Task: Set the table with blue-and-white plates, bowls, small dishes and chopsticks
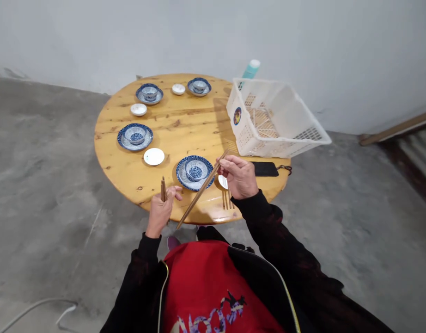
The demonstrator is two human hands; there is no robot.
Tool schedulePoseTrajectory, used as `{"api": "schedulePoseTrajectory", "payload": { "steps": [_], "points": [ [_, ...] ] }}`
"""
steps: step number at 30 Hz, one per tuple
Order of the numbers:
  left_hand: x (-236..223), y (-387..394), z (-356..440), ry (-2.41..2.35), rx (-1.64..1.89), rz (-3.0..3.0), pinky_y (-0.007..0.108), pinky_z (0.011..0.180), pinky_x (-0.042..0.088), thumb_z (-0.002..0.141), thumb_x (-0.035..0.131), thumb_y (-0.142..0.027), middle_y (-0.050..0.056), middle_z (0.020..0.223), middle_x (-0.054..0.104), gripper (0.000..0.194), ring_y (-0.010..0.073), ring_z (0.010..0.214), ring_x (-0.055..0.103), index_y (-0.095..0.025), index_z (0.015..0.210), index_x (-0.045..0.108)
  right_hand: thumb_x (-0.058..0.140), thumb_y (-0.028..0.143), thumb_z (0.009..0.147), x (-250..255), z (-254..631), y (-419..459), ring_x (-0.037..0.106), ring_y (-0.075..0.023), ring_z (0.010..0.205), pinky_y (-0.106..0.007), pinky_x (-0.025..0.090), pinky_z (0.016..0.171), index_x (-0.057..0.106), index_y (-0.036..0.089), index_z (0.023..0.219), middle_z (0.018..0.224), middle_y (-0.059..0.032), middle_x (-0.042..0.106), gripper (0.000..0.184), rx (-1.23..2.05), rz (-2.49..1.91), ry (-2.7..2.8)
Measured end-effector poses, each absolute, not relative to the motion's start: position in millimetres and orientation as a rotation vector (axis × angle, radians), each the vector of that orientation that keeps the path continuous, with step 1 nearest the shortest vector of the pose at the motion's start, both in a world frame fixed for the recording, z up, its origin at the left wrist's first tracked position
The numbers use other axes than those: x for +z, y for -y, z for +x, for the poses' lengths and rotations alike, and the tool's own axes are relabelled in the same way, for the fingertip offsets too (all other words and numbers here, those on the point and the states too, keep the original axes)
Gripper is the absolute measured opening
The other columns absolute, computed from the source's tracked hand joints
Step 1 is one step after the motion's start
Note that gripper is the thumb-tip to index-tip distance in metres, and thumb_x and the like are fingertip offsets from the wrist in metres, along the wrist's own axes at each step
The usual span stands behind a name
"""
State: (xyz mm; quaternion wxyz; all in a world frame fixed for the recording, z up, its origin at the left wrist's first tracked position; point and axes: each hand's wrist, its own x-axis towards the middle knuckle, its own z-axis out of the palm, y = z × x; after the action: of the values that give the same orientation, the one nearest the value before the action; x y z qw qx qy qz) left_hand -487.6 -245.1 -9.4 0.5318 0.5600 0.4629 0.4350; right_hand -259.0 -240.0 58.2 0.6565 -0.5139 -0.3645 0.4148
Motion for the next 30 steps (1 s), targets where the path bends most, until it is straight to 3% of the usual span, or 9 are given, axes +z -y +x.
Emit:
{"api": "schedulePoseTrajectory", "payload": {
  "steps": [2, 5, 8, 13, 17, 24, 30],
  "points": [
    [-8, 256, -493, -1.128, 0.887, 1.383, 0.025, 0.072, 0.052, 0.090, 0.061, -0.056, 0.010, 0.088, 0.076, 0.045, 0.0191, 0.080, 0.069, -0.015, 0.078, 0.074, 0.081, 0.042, 0.066, 52, -260, 239, 0.053, -0.0122, 0.055, -0.027, 0.048, 0.054, 0.073, 0.020, 0.076, 0.060, 0.0019, 0.060, 0.025, 0.967, -1.196, 0.805],
    [-10, 277, -501, -1.162, 0.680, 1.405, 0.027, 0.074, 0.053, 0.087, 0.062, -0.056, 0.007, 0.086, 0.077, 0.042, 0.0222, 0.083, 0.070, -0.016, 0.089, 0.078, 0.080, 0.045, 0.065, 42, -260, 234, 0.056, -0.0134, 0.057, -0.028, 0.048, 0.053, 0.073, 0.020, 0.076, 0.062, 0.0004, 0.063, 0.028, 1.013, -1.228, 0.790],
    [-10, 300, -506, -1.196, 0.575, 1.403, 0.027, 0.072, 0.051, 0.089, 0.058, -0.057, 0.008, 0.083, 0.076, 0.046, 0.0226, 0.081, 0.068, -0.016, 0.080, 0.078, 0.081, 0.045, 0.063, 34, -257, 225, 0.056, -0.0131, 0.056, -0.027, 0.048, 0.053, 0.073, 0.019, 0.076, 0.062, 0.0004, 0.063, 0.030, 1.096, -1.220, 0.775],
    [-3, 327, -495, -1.290, 0.558, 1.274, 0.026, 0.065, 0.047, 0.090, 0.053, -0.061, 0.006, 0.067, 0.067, 0.053, 0.0191, 0.070, 0.062, -0.017, 0.068, 0.073, 0.082, 0.044, 0.060, 21, -252, 211, 0.057, -0.0124, 0.056, -0.027, 0.050, 0.055, 0.074, 0.018, 0.074, 0.064, 0.0003, 0.065, 0.031, 1.223, -1.206, 0.723],
    [-5, 338, -474, -1.378, 0.603, 1.168, 0.027, 0.069, 0.046, 0.087, 0.056, -0.062, 0.006, 0.070, 0.067, 0.054, 0.0178, 0.070, 0.060, -0.019, 0.054, 0.061, 0.083, 0.042, 0.058, 9, -247, 209, 0.057, -0.0120, 0.055, -0.026, 0.049, 0.053, 0.075, 0.018, 0.075, 0.063, 0.0002, 0.066, 0.031, 1.309, -1.201, 0.664],
    [-24, 351, -461, -1.455, 0.573, 1.123, 0.028, 0.076, 0.046, 0.089, 0.052, -0.060, 0.003, 0.064, 0.063, 0.052, 0.0186, 0.072, 0.061, -0.021, 0.055, 0.056, 0.086, 0.038, 0.057, -23, -241, 217, 0.058, -0.0113, 0.054, -0.024, 0.051, 0.051, 0.076, 0.017, 0.074, 0.064, -0.0009, 0.068, 0.029, 1.380, -1.207, 0.546],
    [-23, 340, -476, -1.446, 0.577, 1.151, 0.028, 0.075, 0.045, 0.090, 0.052, -0.056, 0.005, 0.070, 0.065, 0.050, 0.0212, 0.081, 0.064, -0.021, 0.055, 0.056, 0.086, 0.037, 0.058, -33, -248, 214, 0.059, -0.0116, 0.055, -0.023, 0.051, 0.049, 0.075, 0.018, 0.073, 0.063, -0.0004, 0.066, 0.027, 1.304, -1.240, 0.499]
  ]
}}
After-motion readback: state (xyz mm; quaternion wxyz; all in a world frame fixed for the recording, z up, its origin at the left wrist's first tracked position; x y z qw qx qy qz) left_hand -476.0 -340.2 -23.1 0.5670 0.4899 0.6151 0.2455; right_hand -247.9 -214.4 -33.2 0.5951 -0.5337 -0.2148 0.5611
